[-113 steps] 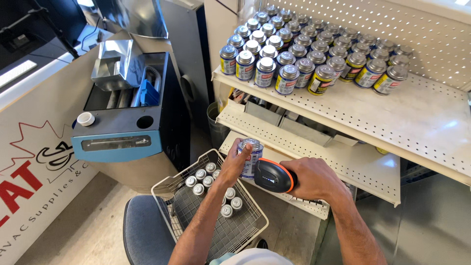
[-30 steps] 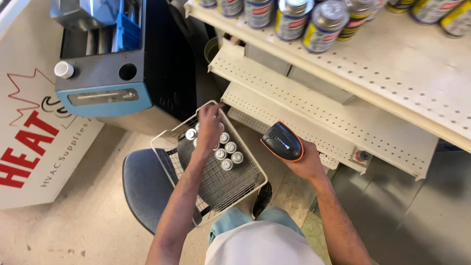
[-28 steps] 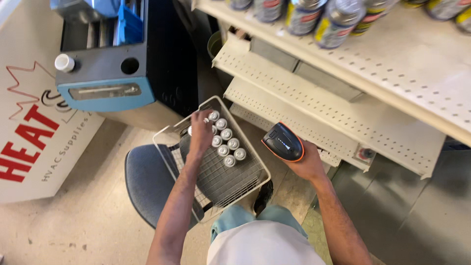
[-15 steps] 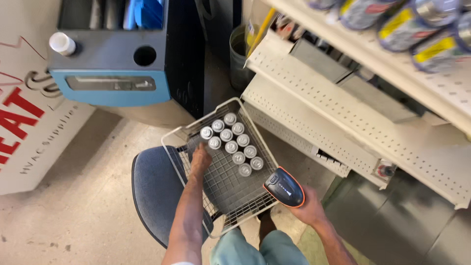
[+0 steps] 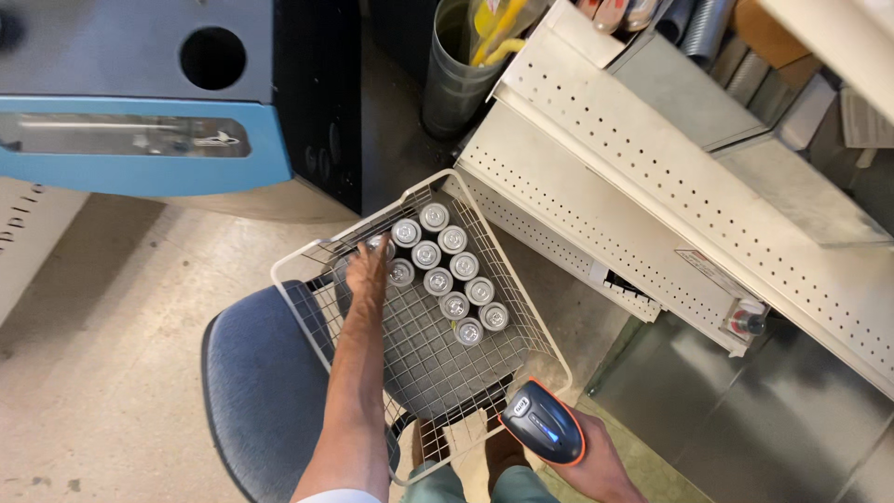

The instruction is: The person uses a handheld scanner to scan barcode labels on small cans of liquid product, then places each scanned can from a wire basket onto a shelf.

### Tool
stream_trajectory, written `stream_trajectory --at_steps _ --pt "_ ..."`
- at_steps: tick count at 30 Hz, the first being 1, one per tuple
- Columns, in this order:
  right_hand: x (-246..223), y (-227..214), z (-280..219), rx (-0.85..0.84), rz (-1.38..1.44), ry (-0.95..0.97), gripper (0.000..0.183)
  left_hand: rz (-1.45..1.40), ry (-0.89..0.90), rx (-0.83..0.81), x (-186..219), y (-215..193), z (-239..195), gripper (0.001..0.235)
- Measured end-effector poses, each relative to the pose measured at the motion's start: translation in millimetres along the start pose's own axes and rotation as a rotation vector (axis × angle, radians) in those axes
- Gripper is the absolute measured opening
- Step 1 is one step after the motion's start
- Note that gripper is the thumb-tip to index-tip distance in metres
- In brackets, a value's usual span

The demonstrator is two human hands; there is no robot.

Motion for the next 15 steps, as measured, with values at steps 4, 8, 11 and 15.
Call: stream_trajectory --at_steps 4,8,11,15 --pt "9 -1 3 -0.028 0.017 0.086 0.025 -0.042 -0.005 -0.092 -4 3 20 0.111" --pt "18 -3 1 -0.025 -0.032 0.092 0.039 0.034 0.054 0.036 -11 12 21 0.110" --pt "18 -7 4 -0.011 -0.019 0.049 0.047 -0.100 0.063 0.277 -30 16 21 0.085" --pt "-21 -11 1 -0.013 0.075 0.032 0.046 -0.459 0.106 0.317 -55 -9 -65 0.098"
Point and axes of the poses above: each hand's wrist, its own z-axis towards the middle knuckle, its own y-axis out of the palm, x = y × z, the point moved 9 cm from there along z, towards the middle knuckle, and after that the axes turned 13 degrees about -x, right-handed, at the moved point
